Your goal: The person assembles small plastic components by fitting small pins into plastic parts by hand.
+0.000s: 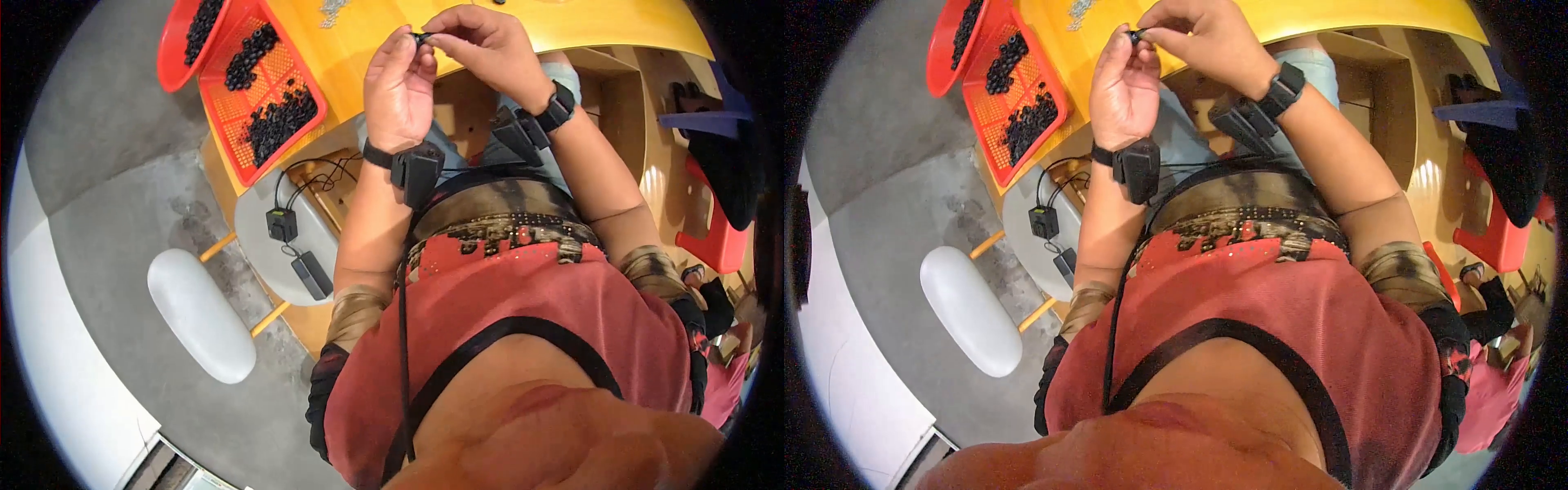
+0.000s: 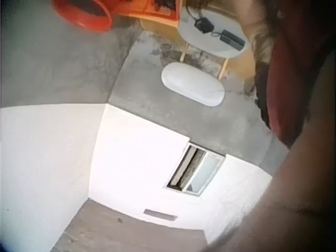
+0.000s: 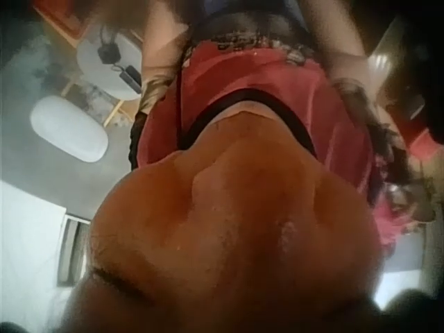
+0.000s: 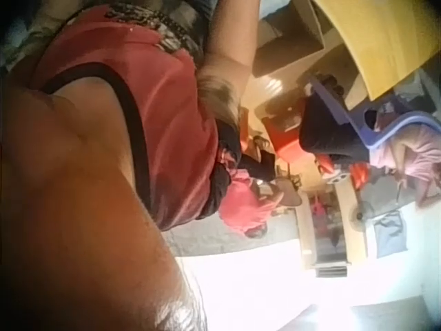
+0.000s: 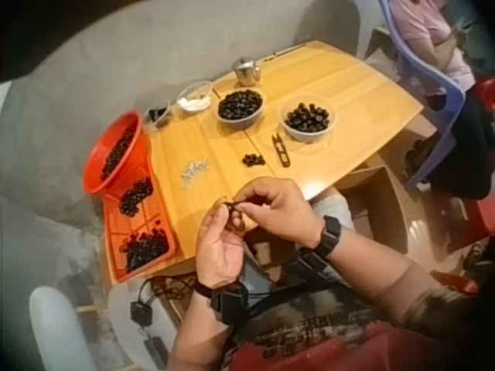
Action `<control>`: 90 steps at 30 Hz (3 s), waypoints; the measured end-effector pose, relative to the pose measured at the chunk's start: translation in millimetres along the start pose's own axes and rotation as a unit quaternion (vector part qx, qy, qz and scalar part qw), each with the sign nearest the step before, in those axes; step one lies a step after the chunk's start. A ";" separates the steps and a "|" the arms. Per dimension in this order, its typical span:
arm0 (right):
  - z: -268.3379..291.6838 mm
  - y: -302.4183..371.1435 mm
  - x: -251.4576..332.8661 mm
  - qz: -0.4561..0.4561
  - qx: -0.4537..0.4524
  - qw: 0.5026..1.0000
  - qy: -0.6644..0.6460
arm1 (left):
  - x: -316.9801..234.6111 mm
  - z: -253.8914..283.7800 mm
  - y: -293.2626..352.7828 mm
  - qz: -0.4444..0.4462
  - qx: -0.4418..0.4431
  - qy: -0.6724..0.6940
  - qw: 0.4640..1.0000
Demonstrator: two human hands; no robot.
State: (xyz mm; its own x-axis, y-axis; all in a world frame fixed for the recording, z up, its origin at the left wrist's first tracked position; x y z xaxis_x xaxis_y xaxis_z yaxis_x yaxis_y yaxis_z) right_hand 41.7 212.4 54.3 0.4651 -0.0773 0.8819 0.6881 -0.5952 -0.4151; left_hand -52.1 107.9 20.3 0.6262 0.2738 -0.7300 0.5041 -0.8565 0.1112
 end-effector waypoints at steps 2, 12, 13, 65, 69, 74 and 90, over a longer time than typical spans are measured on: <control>-1.6 1.4 9.7 -0.002 0.004 0.998 0.061 | -7.2 2.2 3.0 -0.015 -0.004 -0.024 1.000; -16.8 -3.3 51.7 0.034 0.027 0.978 0.205 | -14.8 -1.8 5.6 -0.046 -0.024 -0.102 0.993; -15.2 -2.1 48.6 0.036 0.034 0.975 0.214 | -13.9 -1.5 5.6 -0.043 -0.025 -0.103 0.993; -61.5 -3.1 31.7 -0.117 0.168 0.969 -0.136 | -35.4 6.3 40.7 -0.037 0.070 -0.016 0.997; -58.3 -5.0 29.4 0.094 0.320 0.901 -0.277 | -23.3 -0.6 33.4 0.001 0.083 -0.014 0.996; -41.6 -1.6 17.1 -0.215 0.157 0.948 -0.177 | -22.1 -11.3 28.8 0.021 0.100 -0.001 0.995; -49.2 -4.5 58.8 -0.110 0.268 0.956 -0.038 | -9.1 -24.9 34.1 0.085 0.125 0.045 0.988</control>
State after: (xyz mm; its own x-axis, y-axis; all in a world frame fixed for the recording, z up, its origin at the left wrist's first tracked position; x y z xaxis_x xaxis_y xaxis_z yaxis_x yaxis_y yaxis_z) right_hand 38.5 171.2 119.0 0.3017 0.0730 0.9506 0.9510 -0.0939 -0.2946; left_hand -25.9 87.1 47.5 0.7446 0.1454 -0.6514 0.2325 -0.9714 0.0489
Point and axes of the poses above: each hand's wrist, its own y-axis away from the middle knuckle, its own z-axis out of the back of the hand, x = y × z, the point moved 9 cm from there along -y, towards the middle knuckle, and after that the axes turned 12 degrees about -y, right-handed, at the moved point
